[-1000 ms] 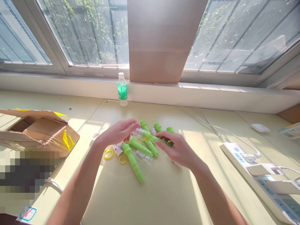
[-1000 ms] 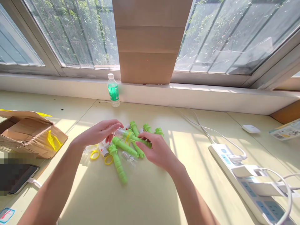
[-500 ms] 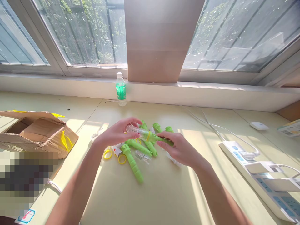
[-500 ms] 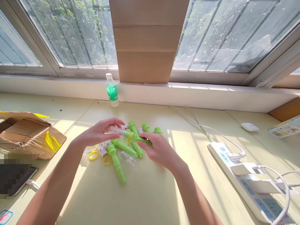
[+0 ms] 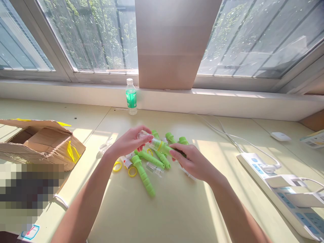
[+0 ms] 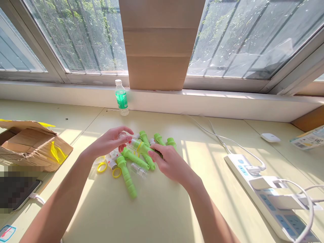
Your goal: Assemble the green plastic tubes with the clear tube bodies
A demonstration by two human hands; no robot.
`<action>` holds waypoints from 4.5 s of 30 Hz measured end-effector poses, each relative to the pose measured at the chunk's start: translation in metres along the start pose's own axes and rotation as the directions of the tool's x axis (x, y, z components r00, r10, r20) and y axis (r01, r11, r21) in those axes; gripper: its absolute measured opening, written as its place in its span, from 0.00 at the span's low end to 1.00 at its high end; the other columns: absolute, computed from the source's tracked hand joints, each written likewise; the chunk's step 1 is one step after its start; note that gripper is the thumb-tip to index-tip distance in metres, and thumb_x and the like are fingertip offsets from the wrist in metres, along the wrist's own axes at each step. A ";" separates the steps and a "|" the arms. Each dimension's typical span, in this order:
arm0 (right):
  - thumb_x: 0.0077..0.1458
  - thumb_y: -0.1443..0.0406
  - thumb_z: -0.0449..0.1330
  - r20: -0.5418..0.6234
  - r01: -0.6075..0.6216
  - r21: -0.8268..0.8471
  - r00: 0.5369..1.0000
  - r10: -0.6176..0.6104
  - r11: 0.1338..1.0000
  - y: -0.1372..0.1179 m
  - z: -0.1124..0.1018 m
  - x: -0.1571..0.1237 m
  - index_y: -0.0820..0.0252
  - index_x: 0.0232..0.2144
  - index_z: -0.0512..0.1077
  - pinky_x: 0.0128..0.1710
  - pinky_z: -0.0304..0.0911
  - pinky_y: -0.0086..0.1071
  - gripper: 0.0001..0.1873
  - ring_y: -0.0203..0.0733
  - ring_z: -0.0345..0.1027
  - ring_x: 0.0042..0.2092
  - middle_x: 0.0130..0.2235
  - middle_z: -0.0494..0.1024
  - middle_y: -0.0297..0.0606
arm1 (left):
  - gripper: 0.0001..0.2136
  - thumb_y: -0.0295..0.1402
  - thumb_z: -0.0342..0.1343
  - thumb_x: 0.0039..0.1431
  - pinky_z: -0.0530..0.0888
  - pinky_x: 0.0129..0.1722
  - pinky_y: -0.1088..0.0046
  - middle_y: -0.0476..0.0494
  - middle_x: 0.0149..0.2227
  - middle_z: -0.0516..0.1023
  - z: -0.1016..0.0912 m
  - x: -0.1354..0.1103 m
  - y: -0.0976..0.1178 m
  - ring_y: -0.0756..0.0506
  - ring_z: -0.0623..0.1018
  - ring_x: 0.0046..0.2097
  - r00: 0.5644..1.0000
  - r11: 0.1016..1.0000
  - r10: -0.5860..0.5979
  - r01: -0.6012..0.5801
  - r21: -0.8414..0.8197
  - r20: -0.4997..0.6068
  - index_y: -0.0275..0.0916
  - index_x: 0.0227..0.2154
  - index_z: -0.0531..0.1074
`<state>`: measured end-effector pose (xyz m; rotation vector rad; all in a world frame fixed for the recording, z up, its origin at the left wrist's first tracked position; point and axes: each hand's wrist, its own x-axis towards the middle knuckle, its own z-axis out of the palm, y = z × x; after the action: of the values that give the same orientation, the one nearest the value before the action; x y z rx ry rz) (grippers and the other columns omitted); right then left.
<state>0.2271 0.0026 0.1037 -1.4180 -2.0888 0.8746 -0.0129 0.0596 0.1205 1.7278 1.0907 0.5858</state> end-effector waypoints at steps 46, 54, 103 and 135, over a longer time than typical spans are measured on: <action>0.59 0.68 0.59 -0.382 0.193 -0.700 0.712 -0.589 0.688 -0.003 0.023 0.003 0.56 0.43 0.78 0.27 0.52 0.29 0.11 0.36 0.64 0.29 0.32 0.79 0.37 | 0.28 0.60 0.41 0.58 0.61 0.13 0.78 0.50 0.13 0.64 0.007 0.007 -0.001 0.52 0.64 0.13 0.930 0.906 -0.252 0.130 -0.402 -0.266 0.38 0.27 0.70; 0.61 0.66 0.57 -0.284 0.237 -0.741 0.737 -0.613 0.629 -0.002 0.028 0.000 0.62 0.46 0.77 0.27 0.52 0.31 0.13 0.37 0.64 0.28 0.28 0.76 0.37 | 0.22 0.55 0.51 0.57 0.57 0.11 0.78 0.56 0.12 0.59 0.021 0.013 -0.005 0.53 0.60 0.11 0.864 0.994 -0.047 -0.010 -0.110 -0.501 0.39 0.26 0.69; 0.61 0.51 0.52 0.227 -0.168 0.466 0.972 0.067 0.869 -0.013 0.043 0.005 0.59 0.32 0.71 0.20 0.44 0.28 0.19 0.32 0.48 0.21 0.21 0.60 0.29 | 0.17 0.48 0.49 0.62 0.63 0.22 0.79 0.55 0.15 0.67 0.022 0.003 -0.010 0.54 0.65 0.18 0.717 0.930 0.366 -0.261 0.259 -0.593 0.40 0.26 0.66; 0.63 0.53 0.50 0.163 -0.137 0.434 0.984 0.072 0.890 -0.017 0.049 0.004 0.59 0.34 0.72 0.20 0.46 0.28 0.18 0.32 0.52 0.21 0.23 0.64 0.31 | 0.21 0.52 0.47 0.61 0.63 0.19 0.78 0.52 0.15 0.67 0.023 0.005 -0.009 0.52 0.67 0.18 0.736 0.965 0.232 -0.257 0.055 -0.636 0.40 0.24 0.66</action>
<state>0.1819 -0.0105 0.0827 -1.2541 -1.7595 1.4307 0.0039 0.0545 0.1025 1.6866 1.2985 1.4384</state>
